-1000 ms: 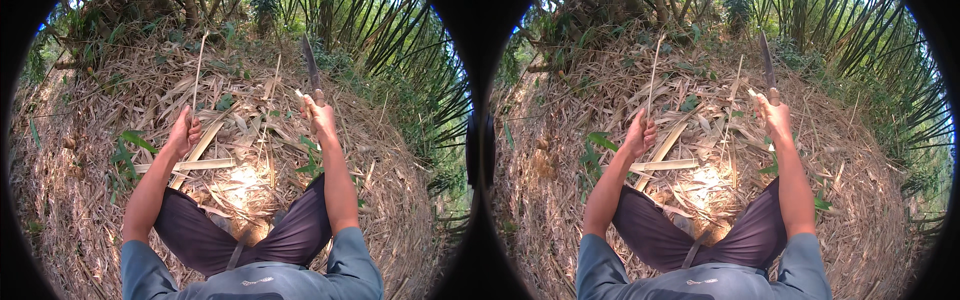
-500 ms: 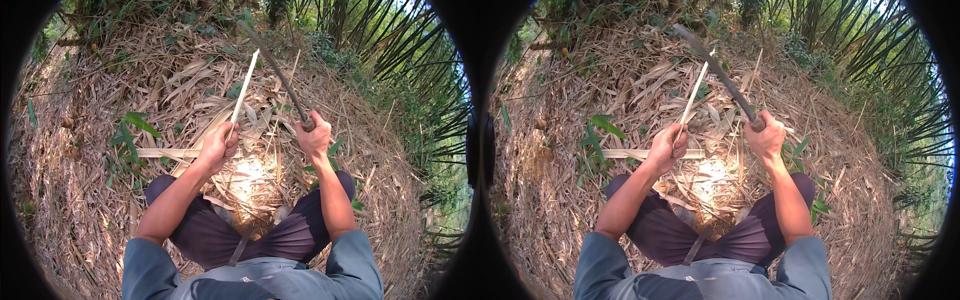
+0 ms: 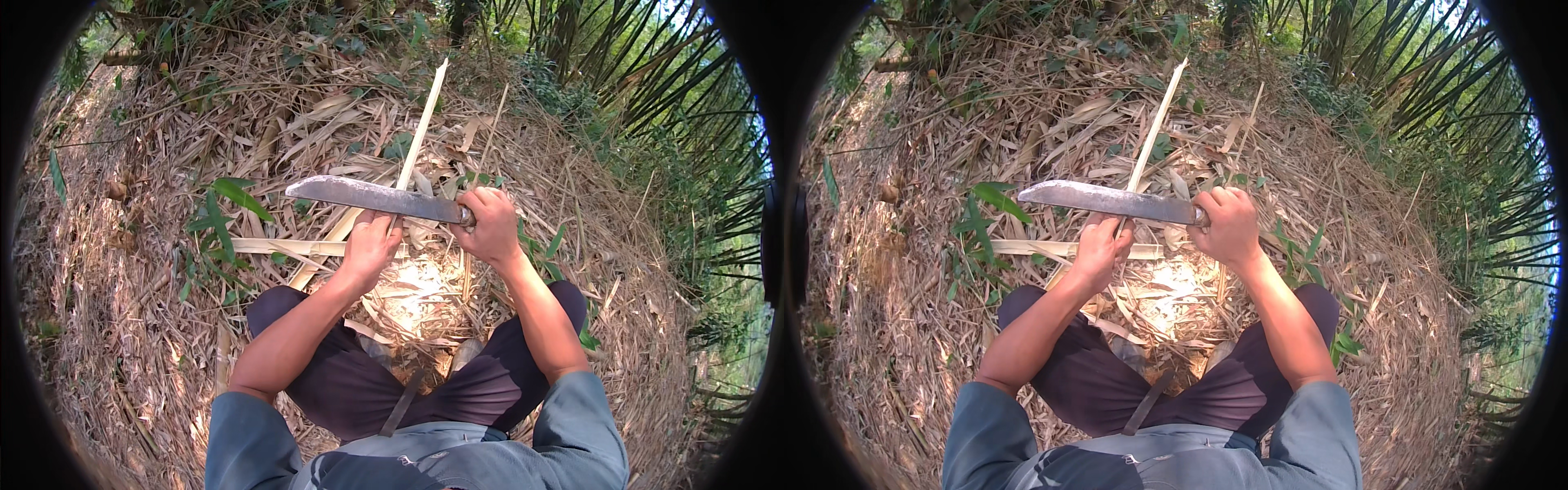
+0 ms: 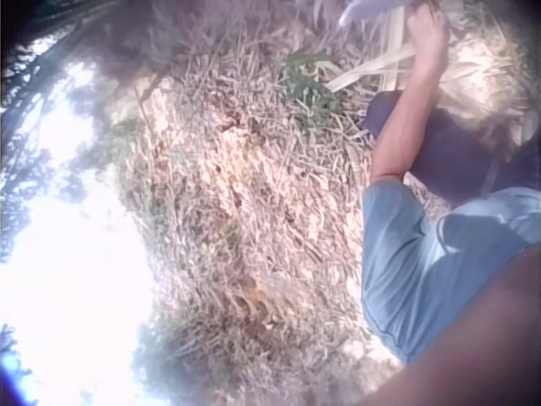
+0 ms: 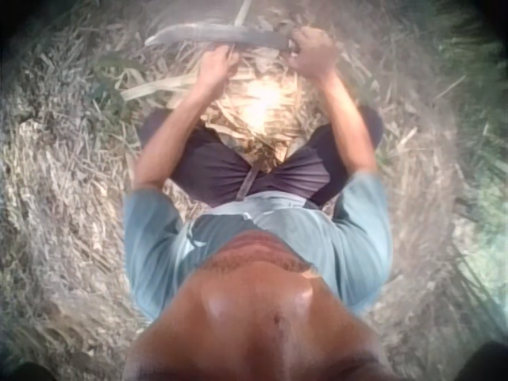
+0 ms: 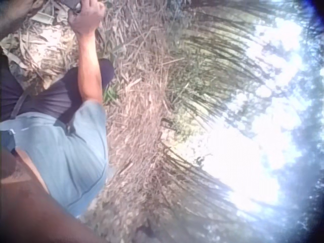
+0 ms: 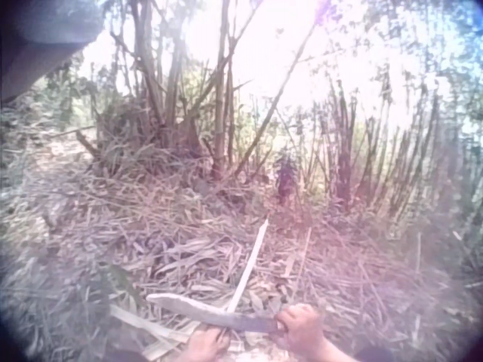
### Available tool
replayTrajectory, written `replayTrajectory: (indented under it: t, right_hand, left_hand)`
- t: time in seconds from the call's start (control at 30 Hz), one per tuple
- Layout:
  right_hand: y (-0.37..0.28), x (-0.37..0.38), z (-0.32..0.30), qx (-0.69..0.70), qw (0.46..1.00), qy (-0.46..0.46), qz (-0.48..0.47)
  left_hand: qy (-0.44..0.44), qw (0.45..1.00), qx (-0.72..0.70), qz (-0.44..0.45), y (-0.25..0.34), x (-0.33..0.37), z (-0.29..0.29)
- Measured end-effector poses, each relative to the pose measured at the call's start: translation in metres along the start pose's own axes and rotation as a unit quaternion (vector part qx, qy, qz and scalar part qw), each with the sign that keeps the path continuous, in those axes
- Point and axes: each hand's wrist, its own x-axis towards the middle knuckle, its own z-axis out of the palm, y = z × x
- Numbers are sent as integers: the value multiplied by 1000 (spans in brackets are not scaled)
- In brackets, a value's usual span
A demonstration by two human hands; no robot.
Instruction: The person sits on the ground in a bamboo grove and uses a machete to split a bamboo stalk into thin strips. They hold the stalk with one hand and use the machete to carefully shave and split the material into long, narrow pieces.
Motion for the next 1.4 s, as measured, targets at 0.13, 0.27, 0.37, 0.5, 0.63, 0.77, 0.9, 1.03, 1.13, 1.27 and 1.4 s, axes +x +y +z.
replayTrajectory:
  t: [0.13,0.27,0.37,0.5,0.63,0.77,0.9,1.03,1.13,1.27,1.4]
  right_hand:
    - [1,-7,12,8,997,-28,74]
    - [-13,0,9,67,995,-7,79]
    - [-6,0,14,42,997,37,47]
    - [29,6,7,44,950,24,309]
    - [9,-2,15,40,993,40,106]
    - [22,3,14,16,965,-54,256]
    - [100,-14,27,-13,856,-18,517]
    - [78,-35,43,113,814,-97,562]
    - [69,-51,52,98,841,-185,499]
    - [58,-61,64,96,851,-273,439]
    - [38,-67,77,130,828,-317,444]
  left_hand:
    - [6,999,34,12,-4,1,2]
    - [14,998,-52,43,-12,4,7]
    - [-3,995,38,91,-7,2,9]
    - [-33,991,104,74,-9,-6,5]
    - [-19,982,167,85,-16,-8,11]
    - [-3,983,162,88,-14,3,-1]
    - [-36,987,126,-87,-14,-5,-5]
    - [-17,950,150,-274,-45,-14,-19]
    - [-77,906,199,-367,-71,-10,-30]
    - [-85,887,206,-405,-93,1,-36]
    - [-110,856,252,-439,-105,0,-35]
